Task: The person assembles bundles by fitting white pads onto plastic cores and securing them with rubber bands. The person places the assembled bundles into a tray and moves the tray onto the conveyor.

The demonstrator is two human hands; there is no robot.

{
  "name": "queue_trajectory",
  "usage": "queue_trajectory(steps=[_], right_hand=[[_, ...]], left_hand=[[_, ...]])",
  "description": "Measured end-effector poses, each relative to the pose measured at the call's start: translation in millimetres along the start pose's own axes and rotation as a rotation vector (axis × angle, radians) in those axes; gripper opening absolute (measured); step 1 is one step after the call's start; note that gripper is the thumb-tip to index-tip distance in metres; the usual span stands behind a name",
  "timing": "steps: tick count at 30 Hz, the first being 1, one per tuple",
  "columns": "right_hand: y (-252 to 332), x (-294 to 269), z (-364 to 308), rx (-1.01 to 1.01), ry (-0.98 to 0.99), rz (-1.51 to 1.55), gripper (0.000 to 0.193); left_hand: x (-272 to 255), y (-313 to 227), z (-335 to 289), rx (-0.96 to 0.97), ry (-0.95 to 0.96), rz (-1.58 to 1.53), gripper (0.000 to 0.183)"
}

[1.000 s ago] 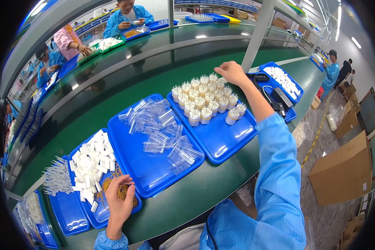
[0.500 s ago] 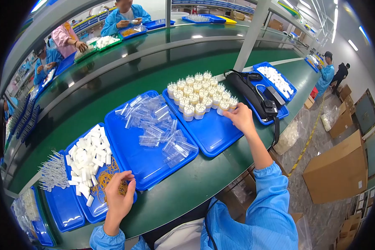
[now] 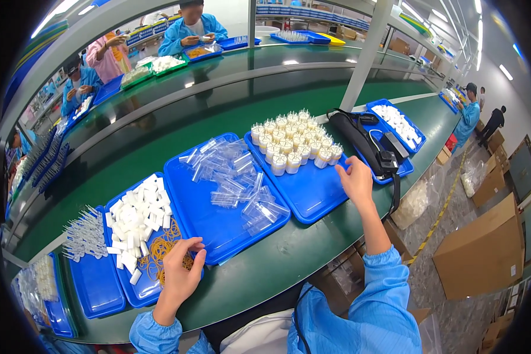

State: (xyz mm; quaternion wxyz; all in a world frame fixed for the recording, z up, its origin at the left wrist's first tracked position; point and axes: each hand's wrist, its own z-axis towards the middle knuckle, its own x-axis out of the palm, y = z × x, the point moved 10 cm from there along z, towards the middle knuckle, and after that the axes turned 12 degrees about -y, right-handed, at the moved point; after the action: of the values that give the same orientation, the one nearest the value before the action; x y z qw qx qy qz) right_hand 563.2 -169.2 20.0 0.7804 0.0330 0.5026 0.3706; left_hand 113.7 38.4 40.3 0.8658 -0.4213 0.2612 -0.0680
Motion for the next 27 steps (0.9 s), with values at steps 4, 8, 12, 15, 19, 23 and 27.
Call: queue_trajectory(steps=[4,8,12,15,19,23,27], right_hand=[[4,-13,0,-0.067,-0.054,-0.065,0.082],[22,7,18,-0.095,-0.054,0.021,0.102],[41,25,26,-0.023,0.016,0.041,0.090],[33,27,32,-0.041,-0.016,0.068,0.080],[25,-4,27,-0.080,-0.129,0.170,0.078],[48,-67,-28,-0.018,-0.001,0.440,0.071],[65,-88,-119,-0.063,0.139,0.561,0.071]], left_hand=[[1,-6,2,0.026,0.005,-0.002,0.025],[4,-9,-1,0.040,0.021,0.014,0.025],[4,-4,-2,0.001,-0.016,0.008,0.023],[5,1,-6,-0.054,-0.047,-0.018,0.022],[14,2,-10,-0.145,-0.046,-0.055,0.022],[21,-5,-7,-0.161,-0.025,-0.055,0.023],[37,-12,0,-0.201,0.022,-0.082,0.024]])
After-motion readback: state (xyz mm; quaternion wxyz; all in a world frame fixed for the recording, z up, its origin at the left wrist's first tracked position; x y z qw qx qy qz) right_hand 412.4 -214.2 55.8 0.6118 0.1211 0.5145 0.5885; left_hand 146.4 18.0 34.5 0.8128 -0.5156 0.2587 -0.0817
